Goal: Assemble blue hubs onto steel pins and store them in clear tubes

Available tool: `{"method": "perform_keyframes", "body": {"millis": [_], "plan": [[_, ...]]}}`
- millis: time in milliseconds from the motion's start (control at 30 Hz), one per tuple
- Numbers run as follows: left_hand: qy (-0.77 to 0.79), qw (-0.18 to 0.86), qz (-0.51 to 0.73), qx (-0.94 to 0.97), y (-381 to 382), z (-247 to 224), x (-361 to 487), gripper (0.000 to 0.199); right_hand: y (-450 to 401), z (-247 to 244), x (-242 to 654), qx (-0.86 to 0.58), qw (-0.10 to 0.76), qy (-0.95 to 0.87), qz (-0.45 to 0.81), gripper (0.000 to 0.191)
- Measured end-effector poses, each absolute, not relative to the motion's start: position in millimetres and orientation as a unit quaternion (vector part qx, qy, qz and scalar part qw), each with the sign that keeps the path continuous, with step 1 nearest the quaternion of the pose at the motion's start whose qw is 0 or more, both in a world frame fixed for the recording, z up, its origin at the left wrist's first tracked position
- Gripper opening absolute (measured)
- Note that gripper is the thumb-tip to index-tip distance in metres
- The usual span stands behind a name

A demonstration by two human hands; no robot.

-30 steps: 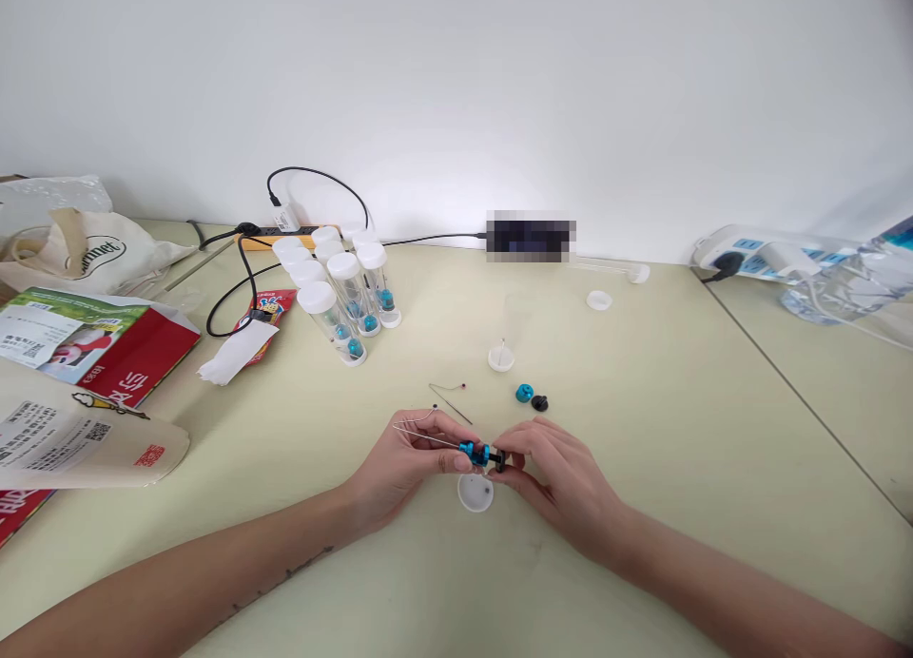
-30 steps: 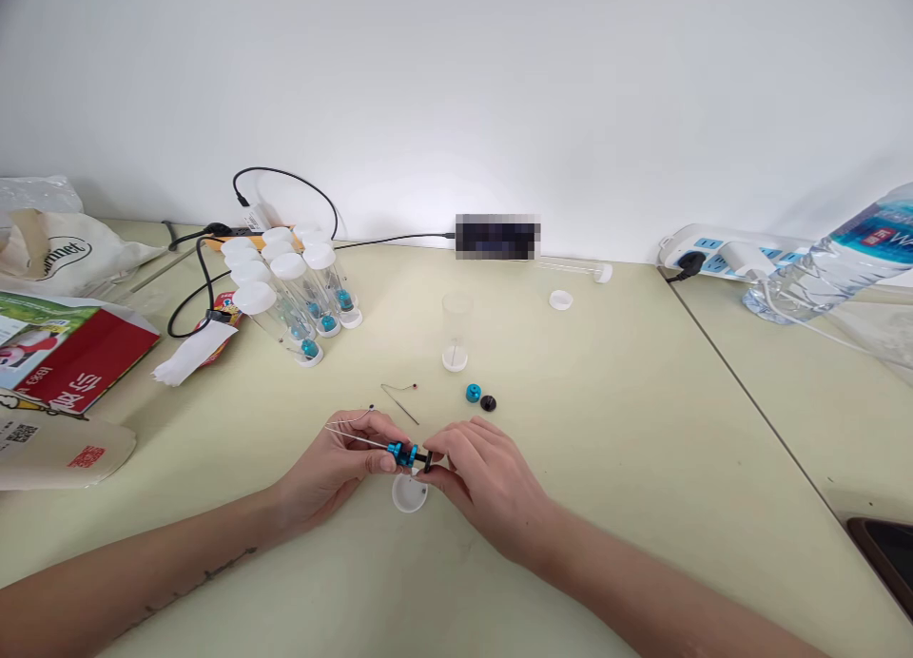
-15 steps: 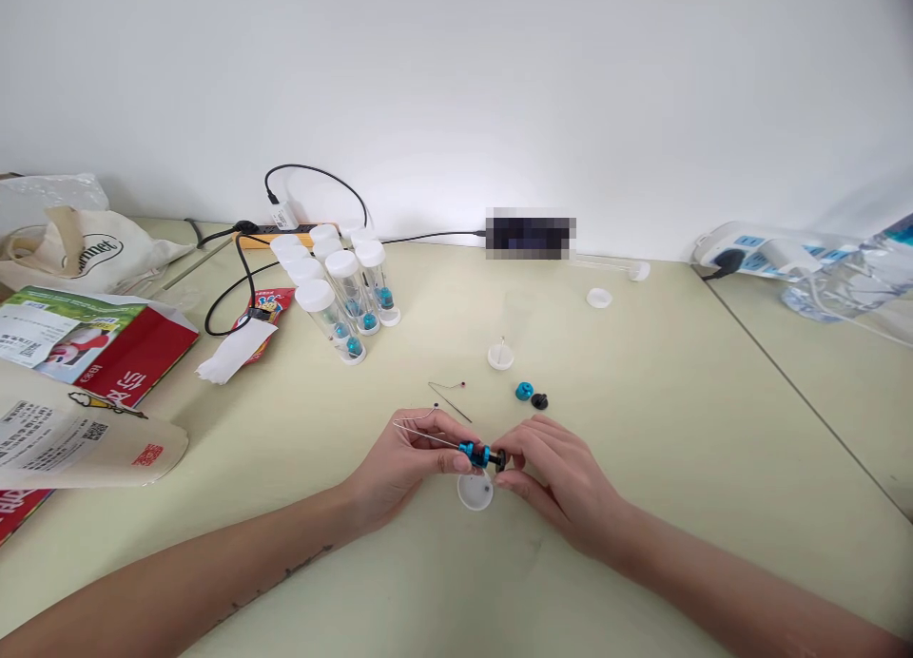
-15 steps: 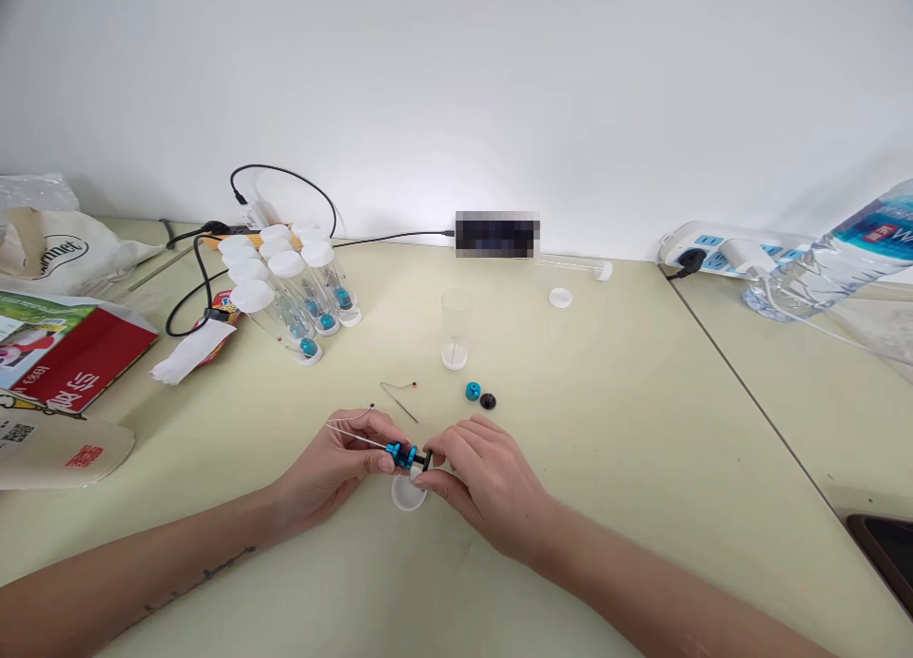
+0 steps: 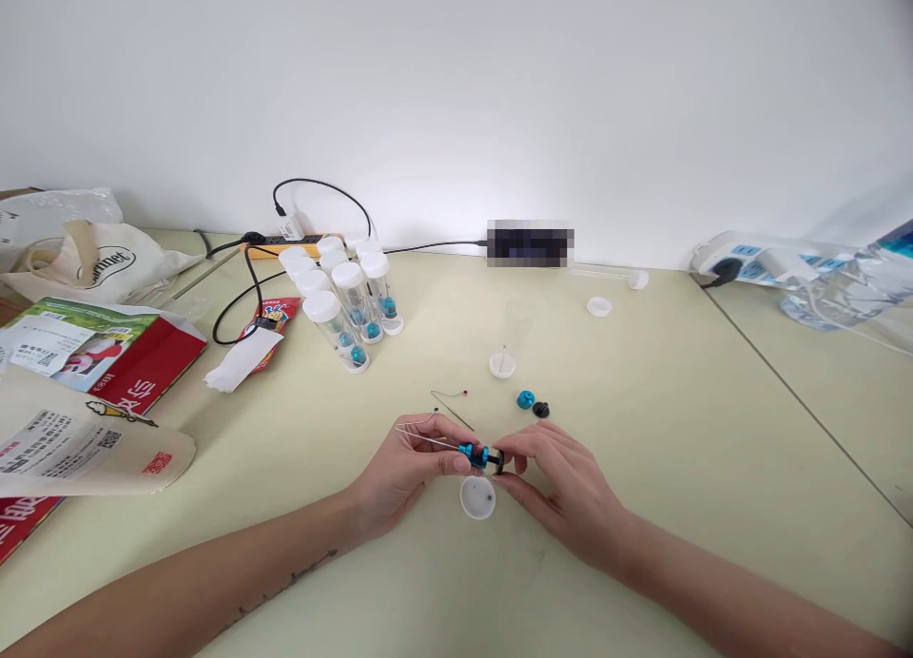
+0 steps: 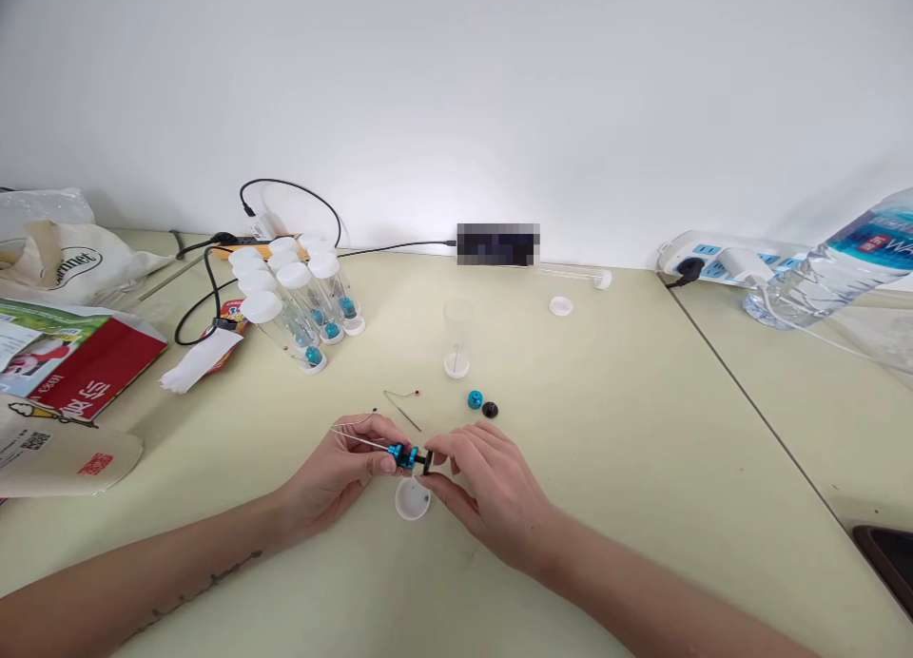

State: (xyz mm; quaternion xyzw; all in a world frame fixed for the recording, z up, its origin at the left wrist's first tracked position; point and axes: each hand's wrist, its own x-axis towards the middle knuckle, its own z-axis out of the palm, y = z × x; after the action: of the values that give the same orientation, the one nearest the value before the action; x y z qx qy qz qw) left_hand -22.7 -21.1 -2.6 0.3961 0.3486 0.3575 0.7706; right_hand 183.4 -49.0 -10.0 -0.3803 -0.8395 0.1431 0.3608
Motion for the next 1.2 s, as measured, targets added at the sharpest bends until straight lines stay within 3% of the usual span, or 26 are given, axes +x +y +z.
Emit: {"method": "perform_keyframes", "body": {"millis": [667,833,1100,1200], "plan": [[0.337,0.78,0.348,0.396,-20.4,-1.0,-23.4,0.017,-48.2,-5.2,183.5,-0.36,0.361,-0.846,0.156,0.01],[0.33,0.777,0.346,0.41,-21.2,-2.0,-23.8,0.017,-48.4,-5.2,184.8,-0.352,0.342,-0.851,0.186,0.02],[0.323,0.776,0.351,0.412,-20.6,-3.1,-23.4,0.016,-48.6,-6.0,183.6,-0.359,0.346,-0.848,0.181,0.008],[0.322,0.776,0.349,0.416,-20.3,-3.7,-23.4,0.016,-48.3,-7.7,184.5,-0.355,0.341,-0.849,0.192,0.015]]}}
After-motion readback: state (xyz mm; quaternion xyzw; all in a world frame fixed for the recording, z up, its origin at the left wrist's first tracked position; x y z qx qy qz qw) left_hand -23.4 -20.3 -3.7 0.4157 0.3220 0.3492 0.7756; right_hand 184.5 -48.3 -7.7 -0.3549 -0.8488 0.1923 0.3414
